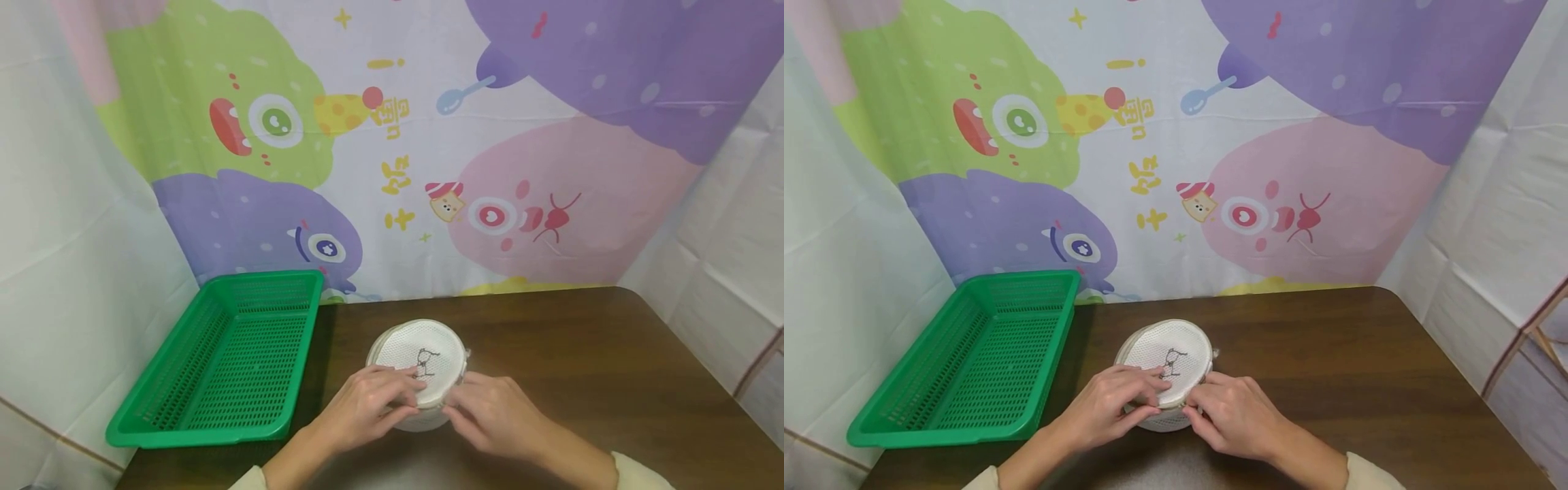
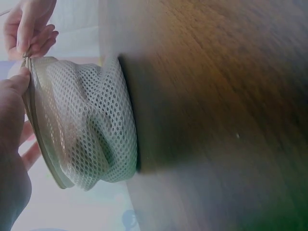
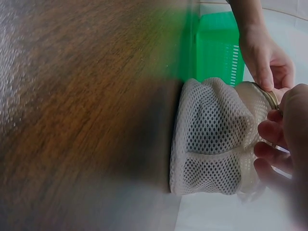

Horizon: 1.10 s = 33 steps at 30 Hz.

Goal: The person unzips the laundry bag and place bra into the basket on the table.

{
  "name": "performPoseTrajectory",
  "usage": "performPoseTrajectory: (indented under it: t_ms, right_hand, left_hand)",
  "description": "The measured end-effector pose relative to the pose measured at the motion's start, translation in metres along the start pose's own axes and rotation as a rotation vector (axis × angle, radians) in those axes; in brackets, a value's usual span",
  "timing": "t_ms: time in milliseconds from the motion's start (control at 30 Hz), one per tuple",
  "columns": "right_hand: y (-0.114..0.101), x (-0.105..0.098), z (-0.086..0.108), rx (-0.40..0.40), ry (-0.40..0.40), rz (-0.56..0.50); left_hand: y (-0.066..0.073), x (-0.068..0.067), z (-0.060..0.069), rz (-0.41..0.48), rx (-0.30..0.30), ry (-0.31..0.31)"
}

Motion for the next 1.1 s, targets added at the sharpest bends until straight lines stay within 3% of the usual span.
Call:
performPoseTrajectory:
  t_ms: [100, 333, 500, 800, 1100]
  right_hand:
    - [-0.0009, -0.0002, -0.0008, 0.008, -0.009, 0.000]
    - [-0.0012, 0.0036, -0.0007, 0.006, -0.007, -0.016]
    - [-0.0020, 0.0057, -0.0012, -0.018, 0.012, -0.016]
    - [-0.0044, 0.0050, 0.0001, 0.037, -0.031, -0.003]
    - [-0.0013, 0.0030, 0.0001, 0.007, 0.010, -0.007]
  left_hand:
    - [0.0004, 0.0002, -0.0007, 0.008, -0.017, -0.010]
    - [-0.0005, 0.0048, -0.0040, -0.014, 0.070, 0.055]
    - [0.0019, 0.0069, -0.0054, -0.014, 0.052, 0.042]
    - [0.0025, 0.0056, -0.0051, -0.025, 0.099, 0.073]
    - [0.0016, 0.0010, -0.0001, -0.006, 0.038, 0.034]
Point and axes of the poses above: each hand's wrist, its own z-axis away from the middle knuckle, its own x-axis out of the palm, y = z × x, the point moved 1 cm from there along -z, towards the middle knuckle, and after that the axes turned 10 degrees about y, right-handed, at the moved point
